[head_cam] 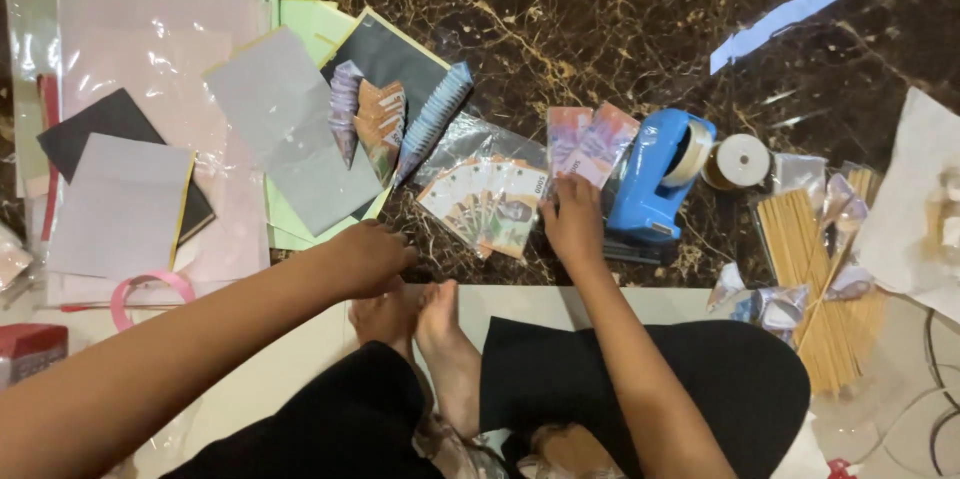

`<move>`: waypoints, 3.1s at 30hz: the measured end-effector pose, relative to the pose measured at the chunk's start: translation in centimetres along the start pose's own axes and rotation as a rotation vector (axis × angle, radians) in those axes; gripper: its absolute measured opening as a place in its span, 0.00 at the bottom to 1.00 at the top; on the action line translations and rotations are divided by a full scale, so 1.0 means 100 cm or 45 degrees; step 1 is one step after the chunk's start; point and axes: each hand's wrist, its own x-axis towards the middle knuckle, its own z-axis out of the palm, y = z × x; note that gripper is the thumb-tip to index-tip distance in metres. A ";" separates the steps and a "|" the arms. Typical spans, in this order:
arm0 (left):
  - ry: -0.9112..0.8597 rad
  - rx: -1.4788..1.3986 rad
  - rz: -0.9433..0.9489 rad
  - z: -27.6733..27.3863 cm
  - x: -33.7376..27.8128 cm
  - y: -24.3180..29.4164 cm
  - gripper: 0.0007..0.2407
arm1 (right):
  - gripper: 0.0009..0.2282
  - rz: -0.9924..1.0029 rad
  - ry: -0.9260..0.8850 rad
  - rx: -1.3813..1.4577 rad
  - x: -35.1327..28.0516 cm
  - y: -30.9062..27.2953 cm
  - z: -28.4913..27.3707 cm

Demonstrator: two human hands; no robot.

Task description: The person is preparing a money fan by inserting individual currency bills into plastic sleeves and arranging them in a semi-circular pattern.

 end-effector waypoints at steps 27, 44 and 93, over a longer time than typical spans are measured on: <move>0.916 -0.790 0.103 0.089 0.111 0.019 0.19 | 0.21 -0.234 -0.145 0.090 -0.044 -0.043 0.042; 1.017 -0.647 0.010 0.092 0.117 0.034 0.15 | 0.22 -0.267 -0.056 0.078 -0.053 -0.034 0.057; 0.935 -0.273 -0.067 0.090 0.117 0.035 0.12 | 0.11 -0.406 0.444 -0.267 -0.023 -0.016 0.019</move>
